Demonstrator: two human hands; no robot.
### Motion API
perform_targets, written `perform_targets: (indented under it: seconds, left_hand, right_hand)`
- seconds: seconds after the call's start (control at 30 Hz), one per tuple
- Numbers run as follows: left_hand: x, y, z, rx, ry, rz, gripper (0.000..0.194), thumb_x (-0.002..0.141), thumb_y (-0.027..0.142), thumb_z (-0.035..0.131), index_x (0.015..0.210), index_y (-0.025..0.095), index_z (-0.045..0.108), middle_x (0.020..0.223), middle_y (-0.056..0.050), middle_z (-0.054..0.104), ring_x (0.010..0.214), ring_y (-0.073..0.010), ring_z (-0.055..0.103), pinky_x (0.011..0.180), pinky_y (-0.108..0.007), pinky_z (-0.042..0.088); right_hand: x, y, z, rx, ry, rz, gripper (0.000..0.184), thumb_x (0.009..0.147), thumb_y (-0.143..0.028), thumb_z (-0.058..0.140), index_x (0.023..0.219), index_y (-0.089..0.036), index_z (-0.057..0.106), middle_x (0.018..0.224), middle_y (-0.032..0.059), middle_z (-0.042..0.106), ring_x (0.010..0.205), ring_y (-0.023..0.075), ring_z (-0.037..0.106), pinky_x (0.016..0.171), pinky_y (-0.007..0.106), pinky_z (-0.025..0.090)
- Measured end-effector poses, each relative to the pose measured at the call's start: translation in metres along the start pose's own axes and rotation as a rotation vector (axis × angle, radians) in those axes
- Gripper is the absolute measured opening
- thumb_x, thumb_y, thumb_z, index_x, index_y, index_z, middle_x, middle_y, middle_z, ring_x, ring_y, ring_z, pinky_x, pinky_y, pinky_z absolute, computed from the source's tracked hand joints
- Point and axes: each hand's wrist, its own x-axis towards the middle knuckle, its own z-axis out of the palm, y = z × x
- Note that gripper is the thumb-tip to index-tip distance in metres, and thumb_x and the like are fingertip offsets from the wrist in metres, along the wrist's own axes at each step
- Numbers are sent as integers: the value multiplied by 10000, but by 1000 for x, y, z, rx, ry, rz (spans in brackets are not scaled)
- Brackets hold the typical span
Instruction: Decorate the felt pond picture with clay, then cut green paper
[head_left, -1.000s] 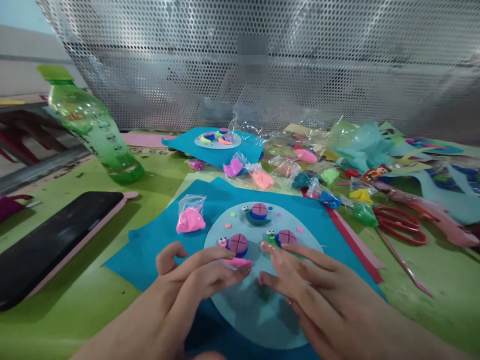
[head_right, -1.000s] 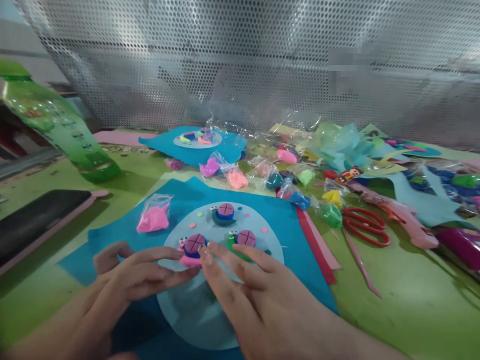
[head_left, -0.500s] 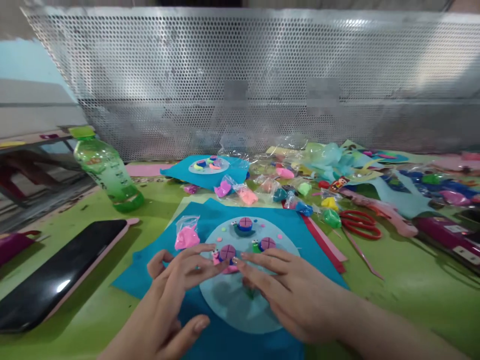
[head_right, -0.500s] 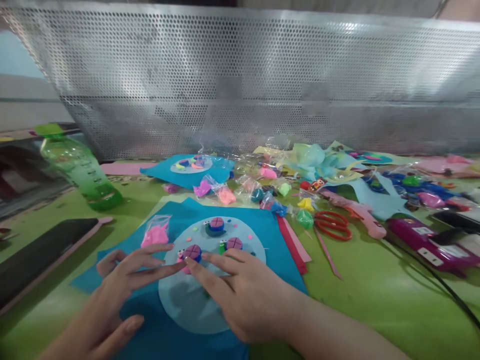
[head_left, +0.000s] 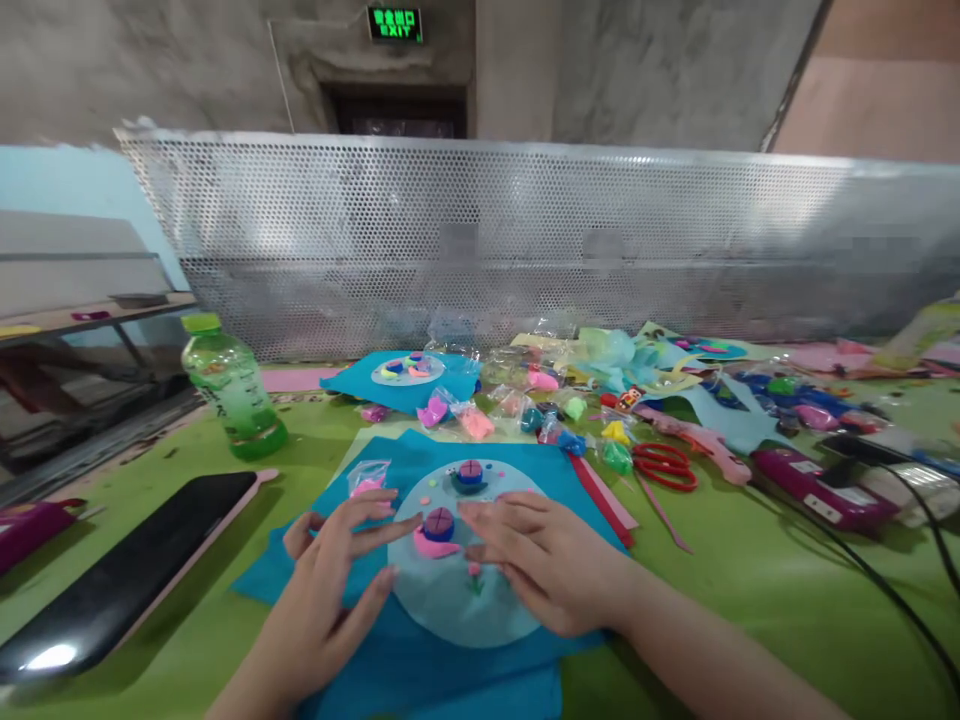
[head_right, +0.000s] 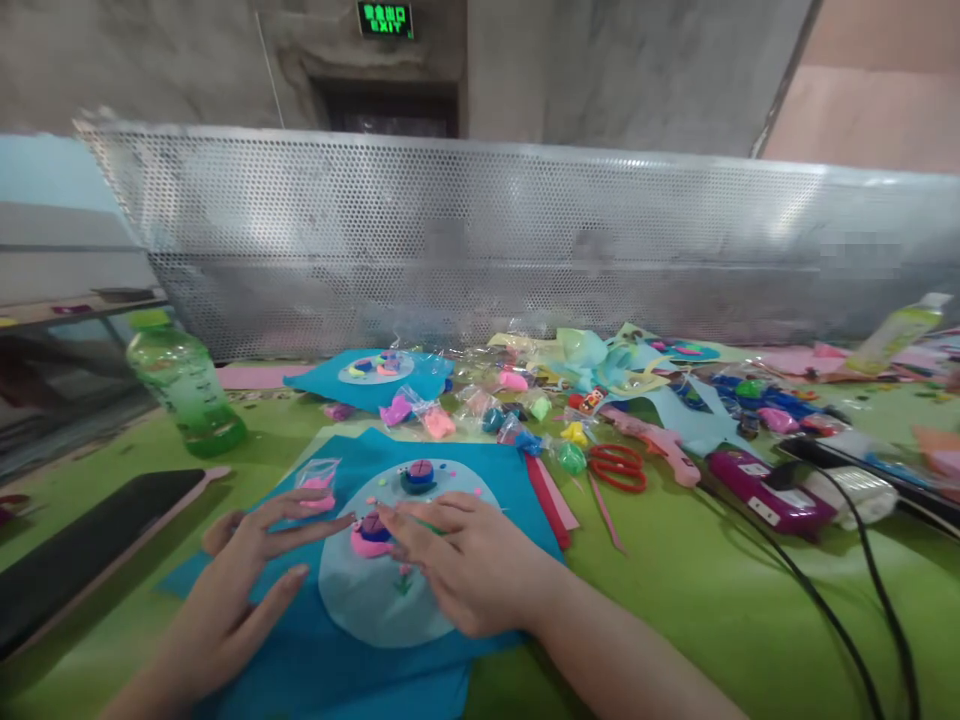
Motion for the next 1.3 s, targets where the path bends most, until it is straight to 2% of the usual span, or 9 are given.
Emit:
perform_targets:
  seconds: [0.1, 0.17, 0.27, 0.37, 0.43, 0.53, 0.77, 1.07, 1.3]
  left_hand:
    - [3, -1, 1, 96, 24, -83, 300, 877, 336, 339, 1154, 248, 415, 1188, -82, 557, 1132, -260, 469, 872, -411, 264]
    - [6, 1, 1, 119, 39, -142, 287, 877, 361, 325, 1100, 259, 475, 1156, -65, 568, 1114, -269, 485, 868, -422, 287]
    - [13, 6, 1, 179, -55, -238, 315, 871, 409, 314, 1053, 230, 500, 1114, -77, 582, 1122, -286, 468, 887, -456, 301]
    - [24, 10, 1, 230, -181, -255, 313, 854, 427, 351, 1006, 208, 516, 1056, -88, 605, 1085, -289, 479, 855, -449, 350]
    - [32, 8, 1, 258, -217, -234, 277, 850, 412, 375, 980, 226, 534, 1063, -69, 599, 1071, -270, 483, 844, -433, 368]
    - [45, -3, 2, 355, -251, -262, 240, 868, 321, 378, 1011, 203, 531, 1097, -79, 573, 1086, -256, 468, 845, -441, 383]
    - [65, -34, 8, 602, -337, -343, 275, 837, 304, 510, 1063, 150, 524, 1072, -73, 559, 978, -215, 540, 832, -437, 452]
    - [94, -46, 15, 640, -376, -316, 274, 842, 318, 501, 1047, 140, 533, 1047, -72, 574, 928, -196, 566, 807, -414, 472]
    - [92, -62, 24, 597, -359, -290, 304, 850, 369, 473, 1029, 133, 538, 993, -68, 592, 874, -184, 583, 783, -401, 480]
  right_hand:
    - [-2, -2, 0, -22, -88, -23, 554, 801, -148, 374, 1334, -58, 257, 1250, 150, 519, 1189, 214, 416, 940, 400, 370]
    - [-5, -3, 0, -35, -8, -20, 503, 799, -131, 365, 1297, -68, 331, 1277, 161, 491, 1192, 207, 419, 946, 396, 368]
    - [-9, 4, -4, 6, 107, 301, 405, 834, -139, 338, 1229, -151, 428, 1203, 92, 571, 1201, 171, 409, 967, 363, 351]
    - [-8, 21, -9, 42, 45, 702, 357, 885, -176, 320, 1224, -191, 432, 1121, 71, 615, 1108, 175, 499, 900, 342, 416]
    - [-5, 37, -10, 34, -24, 821, 319, 899, -204, 354, 1198, -154, 453, 1103, 112, 603, 991, 193, 572, 796, 344, 475]
    - [4, 60, -11, 9, -167, 925, 261, 875, -285, 474, 1092, -149, 525, 1063, 80, 583, 884, 179, 590, 740, 367, 493]
    - [26, 85, -12, -116, -409, 936, 266, 859, -289, 506, 1095, -167, 524, 1105, 70, 551, 921, 186, 568, 767, 385, 481]
    - [20, 78, 3, -246, -325, 834, 277, 849, -324, 512, 1059, -144, 535, 1057, 68, 569, 943, 198, 556, 778, 398, 464]
    - [23, 87, 2, -330, -248, 785, 229, 802, -325, 548, 913, -128, 583, 1017, 164, 583, 998, 302, 519, 771, 364, 430]
